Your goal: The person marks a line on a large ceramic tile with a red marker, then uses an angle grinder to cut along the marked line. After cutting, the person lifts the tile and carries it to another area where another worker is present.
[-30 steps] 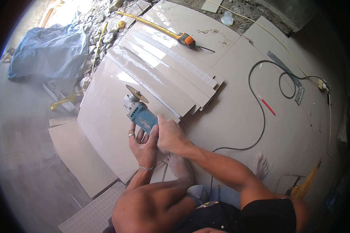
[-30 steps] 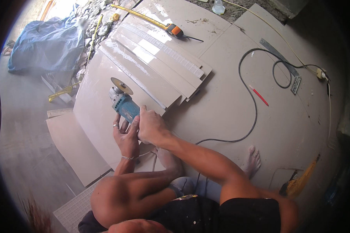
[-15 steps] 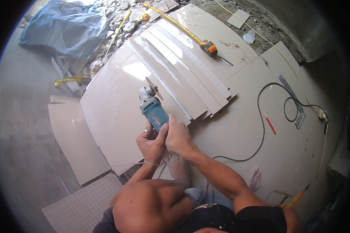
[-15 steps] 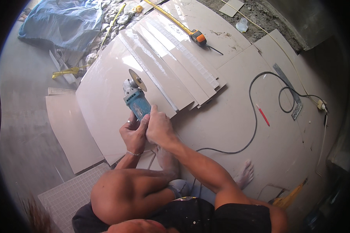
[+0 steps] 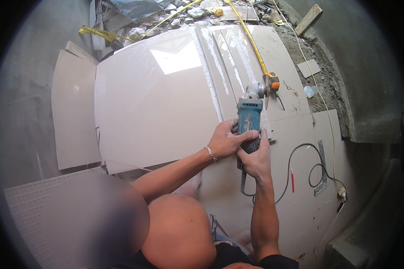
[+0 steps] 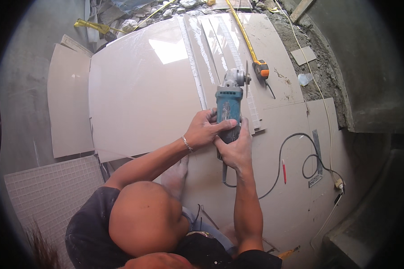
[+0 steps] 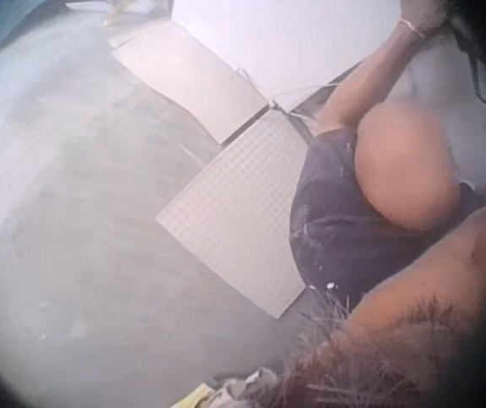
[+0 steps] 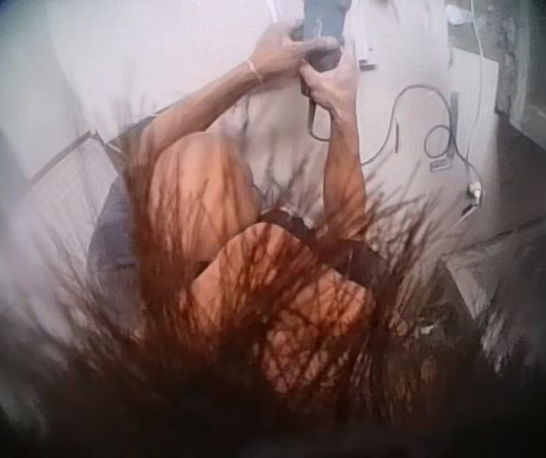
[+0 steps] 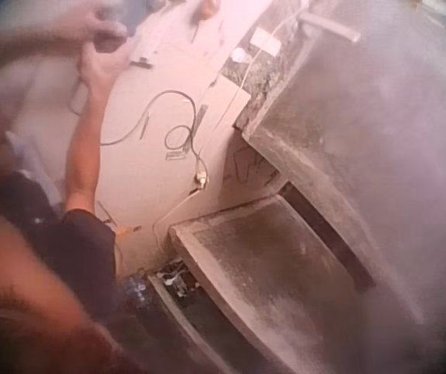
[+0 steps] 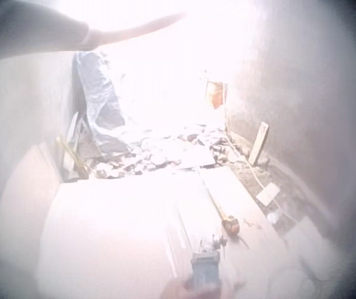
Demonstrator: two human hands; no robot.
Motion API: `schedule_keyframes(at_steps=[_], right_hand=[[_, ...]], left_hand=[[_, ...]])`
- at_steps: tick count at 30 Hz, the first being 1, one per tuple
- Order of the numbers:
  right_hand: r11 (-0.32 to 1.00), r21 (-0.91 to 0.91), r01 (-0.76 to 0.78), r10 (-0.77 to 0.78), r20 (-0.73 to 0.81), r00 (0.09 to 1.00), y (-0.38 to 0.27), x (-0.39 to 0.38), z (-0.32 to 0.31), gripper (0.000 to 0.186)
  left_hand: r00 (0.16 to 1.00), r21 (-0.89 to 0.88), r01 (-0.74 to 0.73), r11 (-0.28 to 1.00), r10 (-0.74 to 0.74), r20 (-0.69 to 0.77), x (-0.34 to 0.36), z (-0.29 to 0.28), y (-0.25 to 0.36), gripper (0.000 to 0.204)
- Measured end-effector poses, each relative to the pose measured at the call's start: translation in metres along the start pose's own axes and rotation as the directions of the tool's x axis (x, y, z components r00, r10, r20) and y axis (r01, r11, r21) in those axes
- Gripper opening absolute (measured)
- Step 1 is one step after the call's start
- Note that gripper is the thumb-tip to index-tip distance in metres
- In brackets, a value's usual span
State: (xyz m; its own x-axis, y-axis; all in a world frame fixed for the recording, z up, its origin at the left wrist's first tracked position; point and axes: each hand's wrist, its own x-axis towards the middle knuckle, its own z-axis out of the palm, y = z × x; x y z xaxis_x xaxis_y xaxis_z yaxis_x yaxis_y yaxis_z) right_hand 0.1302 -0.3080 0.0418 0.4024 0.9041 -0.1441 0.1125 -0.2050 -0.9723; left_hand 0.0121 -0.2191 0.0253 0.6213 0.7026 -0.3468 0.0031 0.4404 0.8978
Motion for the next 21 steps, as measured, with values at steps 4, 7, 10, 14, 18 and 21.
schedule_keyframes(at_steps=[4,7,10,14,18,21], right_hand=[[0.994,-0.103,0.027,-0.045,-0.166,0.985,0.01,-0.007,-0.011,0.047],[0.986,-0.167,-0.023,-0.023,-0.27,0.963,0.02,-0.011,-0.028,0.045],[0.977,-0.199,-0.071,-0.004,-0.355,0.935,0.031,-0.01,-0.047,0.043],[0.972,-0.189,-0.138,0.044,-0.434,0.9,0.043,-0.01,-0.063,0.04],[0.956,-0.216,-0.196,0.064,-0.502,0.863,0.05,-0.007,-0.071,0.041],[0.929,-0.27,-0.252,0.074,-0.531,0.844,0.056,-0.004,-0.08,0.042]], left_hand=[[0.972,0.482,-0.232,0.845,0.218,0.086,0.005,-0.013,-0.021,0.054],[0.907,0.949,-0.174,0.265,0.417,0.05,-0.001,-0.064,-0.044,0.059],[0.861,0.979,-0.122,-0.161,0.474,0.186,0.013,-0.111,-0.062,0.066],[0.833,0.926,-0.229,-0.301,0.432,0.347,0.037,-0.132,-0.066,0.069],[0.864,0.928,-0.23,-0.294,0.378,0.333,0.021,-0.12,-0.069,0.073],[0.889,0.925,-0.272,-0.265,0.3,0.347,0.01,-0.122,-0.068,0.078]])
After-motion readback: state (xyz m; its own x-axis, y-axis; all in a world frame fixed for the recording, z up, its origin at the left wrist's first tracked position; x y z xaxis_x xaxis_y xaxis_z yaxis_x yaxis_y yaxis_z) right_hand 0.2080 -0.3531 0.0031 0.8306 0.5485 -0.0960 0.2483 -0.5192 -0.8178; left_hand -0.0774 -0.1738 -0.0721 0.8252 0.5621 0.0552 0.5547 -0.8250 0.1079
